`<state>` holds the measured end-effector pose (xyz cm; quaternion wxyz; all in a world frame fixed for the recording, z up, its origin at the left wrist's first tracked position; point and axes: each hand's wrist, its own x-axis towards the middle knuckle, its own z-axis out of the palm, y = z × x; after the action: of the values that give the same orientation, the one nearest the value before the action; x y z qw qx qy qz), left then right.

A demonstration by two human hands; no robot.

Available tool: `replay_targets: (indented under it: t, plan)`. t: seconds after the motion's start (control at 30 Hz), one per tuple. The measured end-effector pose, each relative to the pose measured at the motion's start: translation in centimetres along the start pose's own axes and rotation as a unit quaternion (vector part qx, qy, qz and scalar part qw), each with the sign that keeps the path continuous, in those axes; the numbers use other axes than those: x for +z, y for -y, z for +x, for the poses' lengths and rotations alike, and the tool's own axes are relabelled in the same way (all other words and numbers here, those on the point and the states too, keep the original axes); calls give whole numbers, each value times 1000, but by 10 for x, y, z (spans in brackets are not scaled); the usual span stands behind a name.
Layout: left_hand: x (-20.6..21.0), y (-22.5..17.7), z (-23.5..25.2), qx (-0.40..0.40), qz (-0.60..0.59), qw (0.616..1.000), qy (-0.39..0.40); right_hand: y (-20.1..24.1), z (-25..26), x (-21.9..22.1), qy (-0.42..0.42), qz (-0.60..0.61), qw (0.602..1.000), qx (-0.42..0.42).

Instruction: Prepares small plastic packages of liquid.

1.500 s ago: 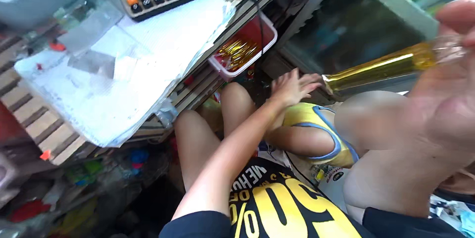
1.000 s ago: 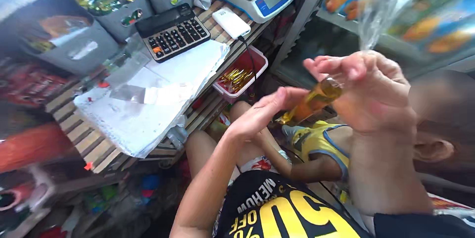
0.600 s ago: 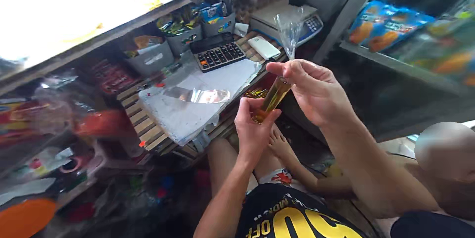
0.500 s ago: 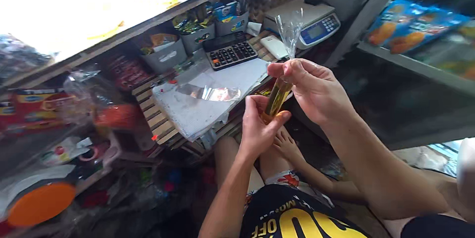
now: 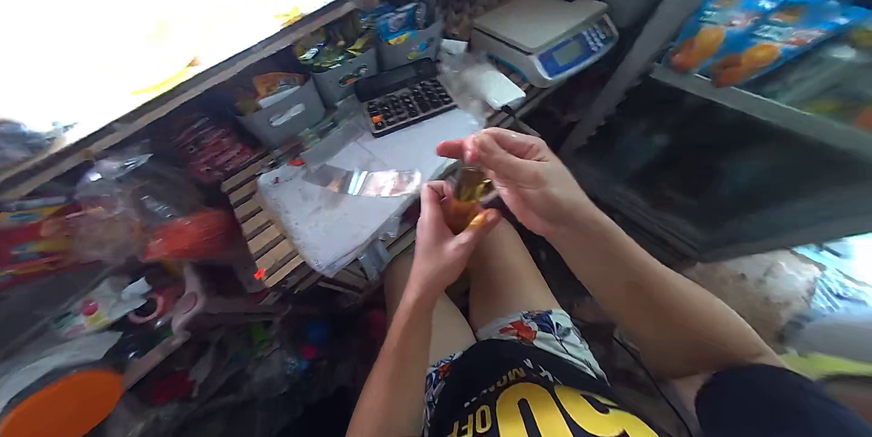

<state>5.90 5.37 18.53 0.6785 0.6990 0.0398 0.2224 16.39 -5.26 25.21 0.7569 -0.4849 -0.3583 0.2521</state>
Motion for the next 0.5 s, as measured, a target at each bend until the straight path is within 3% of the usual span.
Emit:
replay_targets:
  t: [0.07,0.13,0.23,0.37,0.43,0.5]
  plan:
    - [-3,6,-7,-40,-49,995,77,-1,-3,-2,-1,10,1000,9]
    - [0,8,-13,-76,-65,993,64,0,-7,-6,-5,18,1000,8]
    - [8,17,-18,-20,-8,999,37,-6,-18,-15,-7,51,998,-21]
    - [28,24,-26,9,9,1000,-8,-7,-46,-17,-52,72,995,56]
    - [20,30,-35,-36,-13,998,59,-13,-61,-24,-63,63,993,80]
    - [0,34,-43,-91,-24,991,98,-27,-75,-37,-52,-20,998,35]
